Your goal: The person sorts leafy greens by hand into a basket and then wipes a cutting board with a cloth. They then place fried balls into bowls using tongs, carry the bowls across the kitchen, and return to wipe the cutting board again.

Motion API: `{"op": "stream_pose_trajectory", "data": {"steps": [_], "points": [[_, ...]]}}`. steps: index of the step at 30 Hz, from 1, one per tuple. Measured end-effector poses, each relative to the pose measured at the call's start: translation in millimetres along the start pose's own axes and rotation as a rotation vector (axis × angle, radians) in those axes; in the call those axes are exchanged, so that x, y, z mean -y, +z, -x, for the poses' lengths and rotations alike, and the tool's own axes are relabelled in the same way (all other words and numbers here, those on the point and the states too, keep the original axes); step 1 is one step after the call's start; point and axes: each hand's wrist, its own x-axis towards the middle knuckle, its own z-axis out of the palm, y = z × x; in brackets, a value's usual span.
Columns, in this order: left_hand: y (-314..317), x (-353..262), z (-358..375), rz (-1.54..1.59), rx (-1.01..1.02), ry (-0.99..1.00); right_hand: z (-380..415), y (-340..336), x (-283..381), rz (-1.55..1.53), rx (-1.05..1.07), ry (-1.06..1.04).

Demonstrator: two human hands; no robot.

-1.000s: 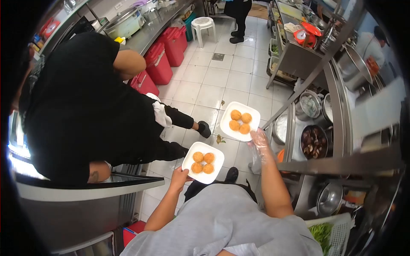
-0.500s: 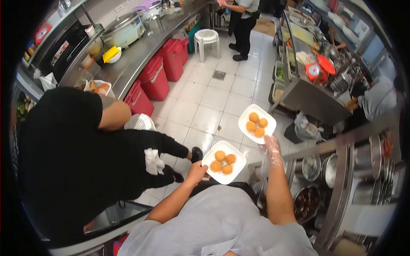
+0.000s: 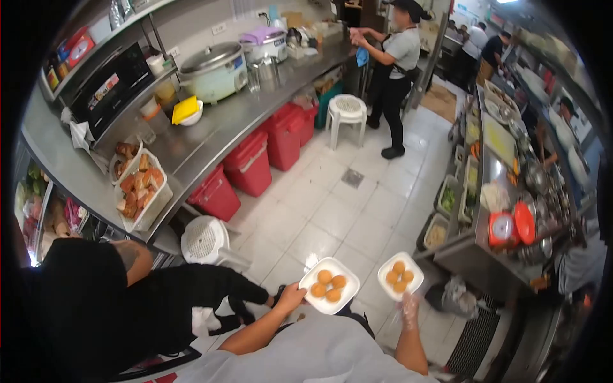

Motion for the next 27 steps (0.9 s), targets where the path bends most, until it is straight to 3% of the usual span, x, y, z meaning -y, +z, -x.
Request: {"op": "stream_pose_trajectory", "data": {"steps": [3,5,13,18,21,24,27], "points": [[-6.2,-12.2,-37.3,0.035,-0.157,-0.027,-63.0,8.3,-7.2,0.069,0.054,0.083],[-18.2,-12.8,-60.0,0.085,-0.228,-0.021,-93.1,28.1,5.7,0.235,0.08,0.295],[-38.5,-44.9,-117.0,0.385,-0.497,-0.026,-202.7,139.1,67.0,0.21,0.338,0.242],[-83.9,-72.0,-201.0,0.511,-0.579,0.0,-262.1,222.9,108.4,0.13,0.525,0.175],[-113.5,-120.8,-265.3,0.562,-0.546,0.038,-292.2,278.2,157.4,0.329,0.497,0.182],[-149.4,-177.7,-326.1,0.563,-0.505,0.057,-329.3,330.2,173.0,0.034,0.549,0.208],[-169.3,-250.2,-382.6,0.516,-0.511,0.15,-350.8,379.5,232.3,0.255,0.524,0.165]]}}
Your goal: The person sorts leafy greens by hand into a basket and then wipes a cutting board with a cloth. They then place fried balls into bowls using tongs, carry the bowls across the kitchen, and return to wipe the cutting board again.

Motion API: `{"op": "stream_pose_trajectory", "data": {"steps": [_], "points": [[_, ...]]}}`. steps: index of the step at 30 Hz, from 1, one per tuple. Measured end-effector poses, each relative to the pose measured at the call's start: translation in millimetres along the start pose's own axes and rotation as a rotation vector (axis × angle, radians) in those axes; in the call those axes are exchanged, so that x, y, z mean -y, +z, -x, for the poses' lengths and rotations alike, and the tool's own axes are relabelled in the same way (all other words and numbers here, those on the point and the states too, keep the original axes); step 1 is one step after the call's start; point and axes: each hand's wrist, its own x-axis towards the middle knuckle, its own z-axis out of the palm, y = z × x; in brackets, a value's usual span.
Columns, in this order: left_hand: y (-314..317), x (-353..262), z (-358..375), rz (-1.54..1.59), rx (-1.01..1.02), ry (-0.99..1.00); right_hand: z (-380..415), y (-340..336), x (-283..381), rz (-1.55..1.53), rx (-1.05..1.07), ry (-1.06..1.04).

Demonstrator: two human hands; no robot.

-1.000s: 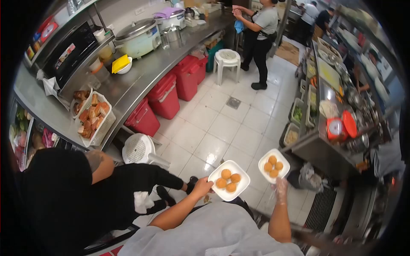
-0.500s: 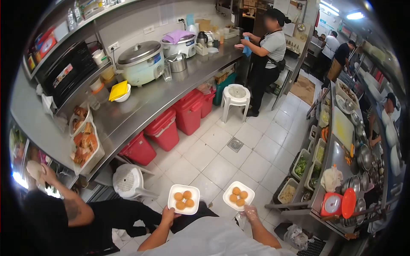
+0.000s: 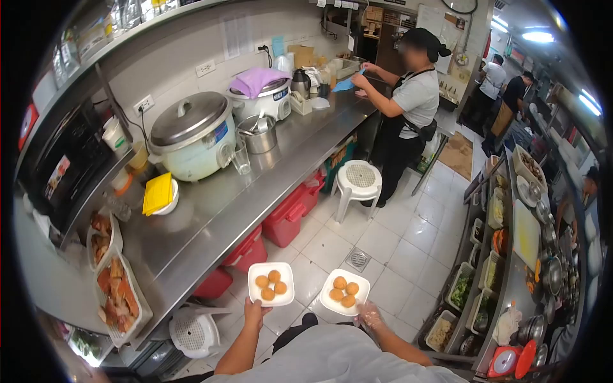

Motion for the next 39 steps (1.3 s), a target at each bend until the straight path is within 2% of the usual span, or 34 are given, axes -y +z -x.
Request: {"op": "stream_pose_trajectory", "data": {"steps": [2,5,7,9,12,16,21,23,25,26,31,33,35,36,38,39], "points": [[28.5,-34.4,-27.7,0.019,0.003,0.032,-24.3,15.8,33.3,-0.252,0.109,-0.075],[65.2,-72.4,-63.3,0.03,0.001,0.058,-58.5,29.6,95.3,-0.374,0.164,-0.079],[86.5,-85.9,-79.7,0.072,-0.031,0.123,-107.2,32.2,117.1,-0.346,0.175,-0.093],[99.9,-84.7,-96.0,0.091,-0.051,0.14,-155.3,30.5,146.0,-0.094,0.234,-0.122],[124.6,-89.8,-115.5,0.165,-0.147,0.168,-217.4,39.9,204.3,-0.021,0.251,-0.183],[171.4,-97.7,-132.0,0.196,-0.244,0.187,-322.3,47.5,245.1,-0.144,0.437,-0.207],[239.5,-106.0,-196.7,0.352,-0.302,0.204,-434.2,48.2,331.1,0.018,0.449,-0.247],[267.7,-109.0,-230.5,0.333,-0.326,0.221,-460.8,46.0,365.7,-0.125,0.472,-0.219],[300.7,-124.0,-264.8,0.335,-0.26,0.244,-471.2,45.0,407.3,-0.067,0.262,-0.186],[311.7,-123.8,-286.6,0.344,-0.251,0.219,-483.6,41.2,420.9,-0.084,0.253,-0.105],[386.5,-141.6,-357.3,0.345,-0.225,0.158,-586.5,30.8,449.5,-0.136,0.076,-0.105],[414.8,-150.3,-379.0,0.325,-0.215,0.088,-609.2,20.3,467.0,-0.225,0.14,-0.076],[439.4,-156.2,-396.0,0.318,-0.112,0.083,-629.1,10.8,471.6,-0.437,0.266,-0.106],[451.1,-161.6,-401.8,0.322,-0.118,0.079,-623.1,9.2,475.1,-0.431,0.268,-0.1],[466.4,-171.8,-408.7,0.279,0.064,0.05,-611.1,2.0,479.1,-0.306,0.247,-0.159],[468.5,-175.2,-402.2,0.284,0.058,0.039,-614.7,-2.6,465.8,-0.298,0.245,-0.148]]}}
